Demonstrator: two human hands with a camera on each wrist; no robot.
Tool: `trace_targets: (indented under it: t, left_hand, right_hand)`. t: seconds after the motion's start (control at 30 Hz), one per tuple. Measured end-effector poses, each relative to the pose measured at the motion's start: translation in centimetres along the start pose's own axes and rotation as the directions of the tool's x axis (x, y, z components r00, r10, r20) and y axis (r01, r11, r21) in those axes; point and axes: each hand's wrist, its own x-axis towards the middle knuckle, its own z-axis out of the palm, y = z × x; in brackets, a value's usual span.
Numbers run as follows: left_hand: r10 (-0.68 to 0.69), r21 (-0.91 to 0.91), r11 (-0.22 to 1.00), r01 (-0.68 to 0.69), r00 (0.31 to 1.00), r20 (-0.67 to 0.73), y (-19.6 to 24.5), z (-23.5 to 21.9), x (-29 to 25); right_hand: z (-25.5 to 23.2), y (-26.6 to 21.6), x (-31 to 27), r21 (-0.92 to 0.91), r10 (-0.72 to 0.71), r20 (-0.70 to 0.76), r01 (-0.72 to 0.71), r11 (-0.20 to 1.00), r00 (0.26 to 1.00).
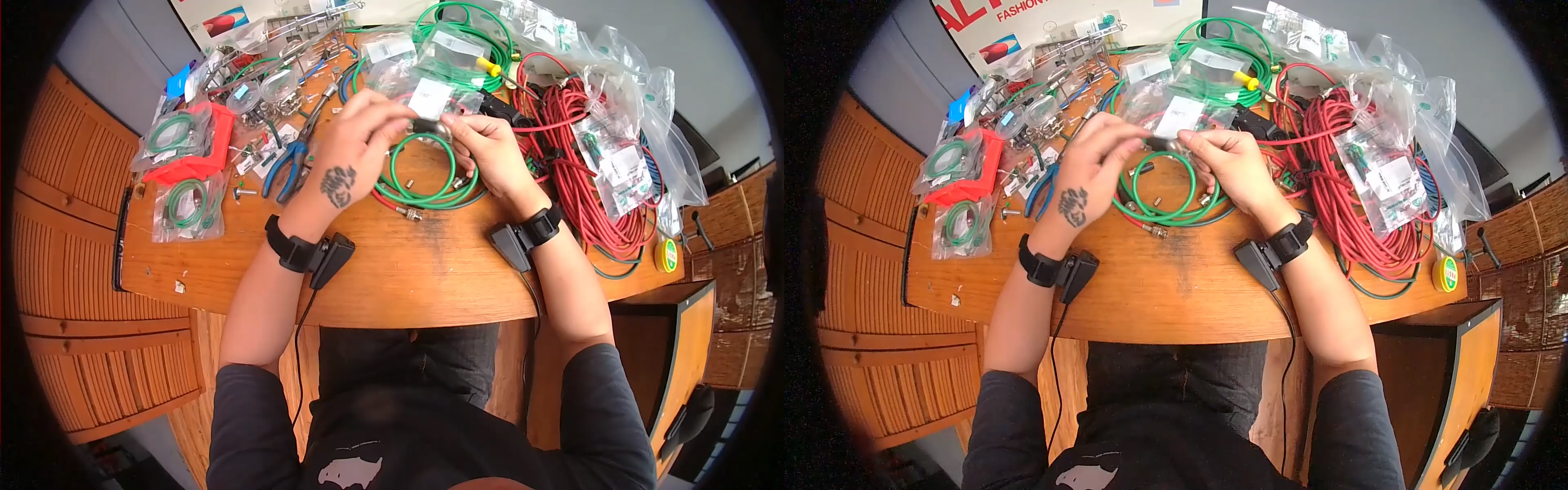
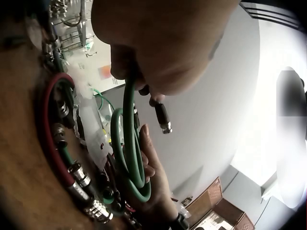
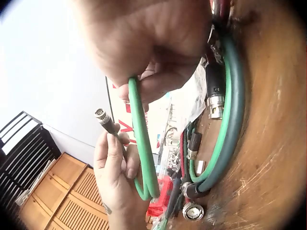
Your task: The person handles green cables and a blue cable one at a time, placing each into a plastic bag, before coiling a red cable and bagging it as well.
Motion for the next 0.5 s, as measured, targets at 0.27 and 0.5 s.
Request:
trace_targets:
  t: [0.27,0.5]
  left_hand:
    - [0.238,0.263,0.913,-0.311,0.931,0.276,2.2,0.5,-1.0]
    - [0.281,0.331,0.862,-0.383,0.906,0.316,3.3,0.7,-1.1]
  right_hand:
    - [0.1,-1.1,-0.7,-0.151,0.103,0.086,-0.09,0.984,0.991]
    - [0.9,-1.2,-0.9,-0.088,0.093,0.057,-0.087,0.992,0.994]
